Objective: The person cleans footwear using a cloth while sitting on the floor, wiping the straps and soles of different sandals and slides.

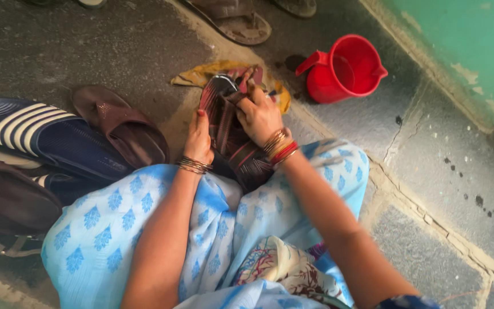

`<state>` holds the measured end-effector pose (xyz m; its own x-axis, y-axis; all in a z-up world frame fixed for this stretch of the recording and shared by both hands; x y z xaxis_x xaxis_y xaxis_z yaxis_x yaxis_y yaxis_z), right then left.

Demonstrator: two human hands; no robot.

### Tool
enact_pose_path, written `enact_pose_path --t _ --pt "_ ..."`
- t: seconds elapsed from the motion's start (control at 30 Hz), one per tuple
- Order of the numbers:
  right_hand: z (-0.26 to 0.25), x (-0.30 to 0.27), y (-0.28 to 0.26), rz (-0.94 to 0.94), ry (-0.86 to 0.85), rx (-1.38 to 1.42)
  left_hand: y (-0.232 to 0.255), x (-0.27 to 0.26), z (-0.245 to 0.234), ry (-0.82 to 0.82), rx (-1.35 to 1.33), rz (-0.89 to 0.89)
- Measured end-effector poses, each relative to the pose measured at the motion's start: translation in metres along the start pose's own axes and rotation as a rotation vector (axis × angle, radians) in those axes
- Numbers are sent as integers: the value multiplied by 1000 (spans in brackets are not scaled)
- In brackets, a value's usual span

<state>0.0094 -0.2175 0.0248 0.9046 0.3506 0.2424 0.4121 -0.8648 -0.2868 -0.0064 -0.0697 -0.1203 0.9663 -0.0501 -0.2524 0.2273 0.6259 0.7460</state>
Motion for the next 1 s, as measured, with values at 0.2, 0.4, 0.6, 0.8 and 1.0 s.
enact_pose_path --t 0.2,0.4,0.6,0.8,1.0 --pt "-1 -16 -10 -56 -243 69 -4 -1 -5 55 -92 -88" --pt "-24 -11 -34 -427 -273 100 4 -1 3 -53 -114 42" --pt "-6 -17 -60 -268 -30 -351 2 12 -8 -39 -132 -20" --pt "-5 -36 -29 10 -283 -94 7 3 4 -66 -56 64" --pt "-17 -28 53 441 -160 698 23 -1 15 -89 60 86"
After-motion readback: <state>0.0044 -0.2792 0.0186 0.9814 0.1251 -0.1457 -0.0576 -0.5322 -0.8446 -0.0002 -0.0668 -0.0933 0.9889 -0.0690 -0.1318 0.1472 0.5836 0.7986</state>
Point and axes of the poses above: each hand's wrist, its own x-axis towards the middle knuckle, its own z-axis out of the palm, y = z × x, the point moved 3 cm from there along x, towards the middle knuckle, and after that the axes turned 2 degrees about z, right-handed, at the moved point
